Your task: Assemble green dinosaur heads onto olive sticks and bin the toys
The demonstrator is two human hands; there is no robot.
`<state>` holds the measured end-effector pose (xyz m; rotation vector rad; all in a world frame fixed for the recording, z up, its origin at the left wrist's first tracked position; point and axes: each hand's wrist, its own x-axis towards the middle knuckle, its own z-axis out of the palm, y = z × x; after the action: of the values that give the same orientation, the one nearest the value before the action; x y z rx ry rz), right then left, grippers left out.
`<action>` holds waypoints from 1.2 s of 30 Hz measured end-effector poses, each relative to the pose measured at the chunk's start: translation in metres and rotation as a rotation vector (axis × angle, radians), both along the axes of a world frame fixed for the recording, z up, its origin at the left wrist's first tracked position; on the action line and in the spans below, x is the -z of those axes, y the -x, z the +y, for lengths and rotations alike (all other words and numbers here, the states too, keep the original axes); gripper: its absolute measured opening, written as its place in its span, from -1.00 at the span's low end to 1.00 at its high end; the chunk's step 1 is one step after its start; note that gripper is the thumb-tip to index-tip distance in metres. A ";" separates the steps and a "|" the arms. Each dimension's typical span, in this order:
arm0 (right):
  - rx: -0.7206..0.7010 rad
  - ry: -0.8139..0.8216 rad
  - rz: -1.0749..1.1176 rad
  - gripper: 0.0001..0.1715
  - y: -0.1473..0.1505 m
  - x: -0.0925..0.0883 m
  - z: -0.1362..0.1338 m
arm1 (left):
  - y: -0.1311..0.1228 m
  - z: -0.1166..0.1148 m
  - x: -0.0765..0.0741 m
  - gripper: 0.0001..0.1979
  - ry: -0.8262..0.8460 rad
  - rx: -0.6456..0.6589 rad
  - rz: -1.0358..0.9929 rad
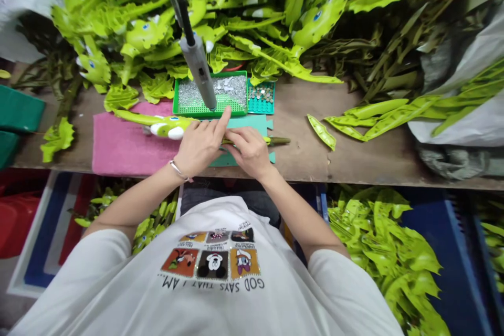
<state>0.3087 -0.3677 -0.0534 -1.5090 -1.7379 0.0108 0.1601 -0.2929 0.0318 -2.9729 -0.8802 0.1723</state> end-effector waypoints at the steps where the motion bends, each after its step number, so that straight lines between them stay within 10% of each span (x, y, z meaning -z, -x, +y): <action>1: 0.013 -0.020 0.004 -0.73 0.000 -0.001 0.003 | -0.001 0.004 0.004 -0.36 -0.015 0.005 -0.031; 12: 0.107 -0.167 -0.023 -0.80 0.004 -0.002 0.026 | -0.004 0.049 0.029 -0.69 -0.224 0.323 -0.223; 21: 0.084 0.001 0.133 -0.48 -0.057 0.019 -0.002 | -0.010 0.035 0.014 -0.66 -0.199 0.225 -0.127; 28: 0.160 0.001 0.301 -0.80 -0.072 0.048 -0.013 | -0.065 -0.002 0.035 -0.71 -0.140 0.289 -0.165; 36: 0.136 -0.046 0.189 -0.86 -0.074 0.045 -0.013 | -0.073 0.010 0.042 -0.66 -0.095 0.453 -0.082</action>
<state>0.3831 -0.3809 -0.0987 -1.5381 -1.4750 0.0425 0.2330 -0.2829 -0.0106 -3.0075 -0.1931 -0.0070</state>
